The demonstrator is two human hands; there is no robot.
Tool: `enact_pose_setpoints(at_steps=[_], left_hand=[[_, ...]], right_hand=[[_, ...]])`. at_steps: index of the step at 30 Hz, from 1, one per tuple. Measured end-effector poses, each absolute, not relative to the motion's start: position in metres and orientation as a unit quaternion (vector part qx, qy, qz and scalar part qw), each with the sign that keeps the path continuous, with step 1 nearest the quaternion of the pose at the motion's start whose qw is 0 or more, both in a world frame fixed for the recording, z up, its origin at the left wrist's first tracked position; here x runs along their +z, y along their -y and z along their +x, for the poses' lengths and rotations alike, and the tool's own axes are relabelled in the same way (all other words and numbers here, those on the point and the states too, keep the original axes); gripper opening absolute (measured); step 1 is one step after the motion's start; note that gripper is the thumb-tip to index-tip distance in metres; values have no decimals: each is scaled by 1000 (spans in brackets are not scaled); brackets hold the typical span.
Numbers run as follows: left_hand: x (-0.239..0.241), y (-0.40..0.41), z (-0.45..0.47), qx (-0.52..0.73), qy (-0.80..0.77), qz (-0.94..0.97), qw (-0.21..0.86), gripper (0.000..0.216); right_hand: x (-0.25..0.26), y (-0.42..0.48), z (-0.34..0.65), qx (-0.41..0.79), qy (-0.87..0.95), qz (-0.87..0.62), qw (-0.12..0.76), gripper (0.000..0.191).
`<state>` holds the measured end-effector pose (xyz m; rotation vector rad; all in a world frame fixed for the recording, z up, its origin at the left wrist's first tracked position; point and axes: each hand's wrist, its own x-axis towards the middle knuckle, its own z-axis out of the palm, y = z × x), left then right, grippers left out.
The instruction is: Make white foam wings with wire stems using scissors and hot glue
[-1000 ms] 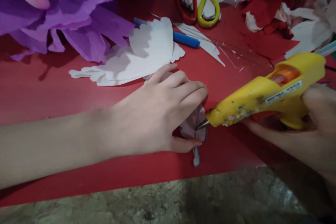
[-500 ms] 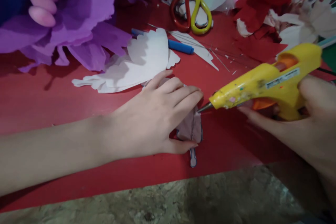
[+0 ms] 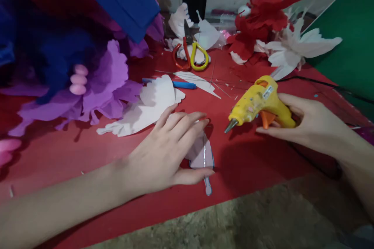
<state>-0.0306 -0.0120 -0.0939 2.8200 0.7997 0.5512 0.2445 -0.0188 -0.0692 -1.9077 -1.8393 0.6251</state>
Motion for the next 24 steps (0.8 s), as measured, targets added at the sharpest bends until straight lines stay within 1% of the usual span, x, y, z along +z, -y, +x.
enact_pose_setpoints(at_steps=[2,4,7,11,13,16,19,22,24], left_hand=[[-88,11,-33,181,-296,932,103,56],[-81,9,-38,192,-321,919,125,49],[-70,7,-46,215,-333,907,143,41],[-66,12,-53,178,-331,905,199,38],[-68,18,-54,154,-311,916,202,37],[-73,25,-51,100,-262,944,171,42],[-77,30,-49,28,-253,958,131,50],[-81,35,-47,-14,-241,964,106,62],[-83,36,-47,-23,-232,968,94,72]], right_hand=[[-72,16,247,239,654,-676,241,39],[-72,13,247,246,653,-666,263,35],[-69,12,244,261,642,-660,289,31],[-65,12,241,305,613,-657,315,27],[-64,12,241,326,583,-668,327,28],[-65,11,241,346,550,-682,336,31],[-66,11,240,349,549,-683,332,29],[-67,12,237,339,563,-678,329,26],[-68,11,236,331,563,-680,333,27]])
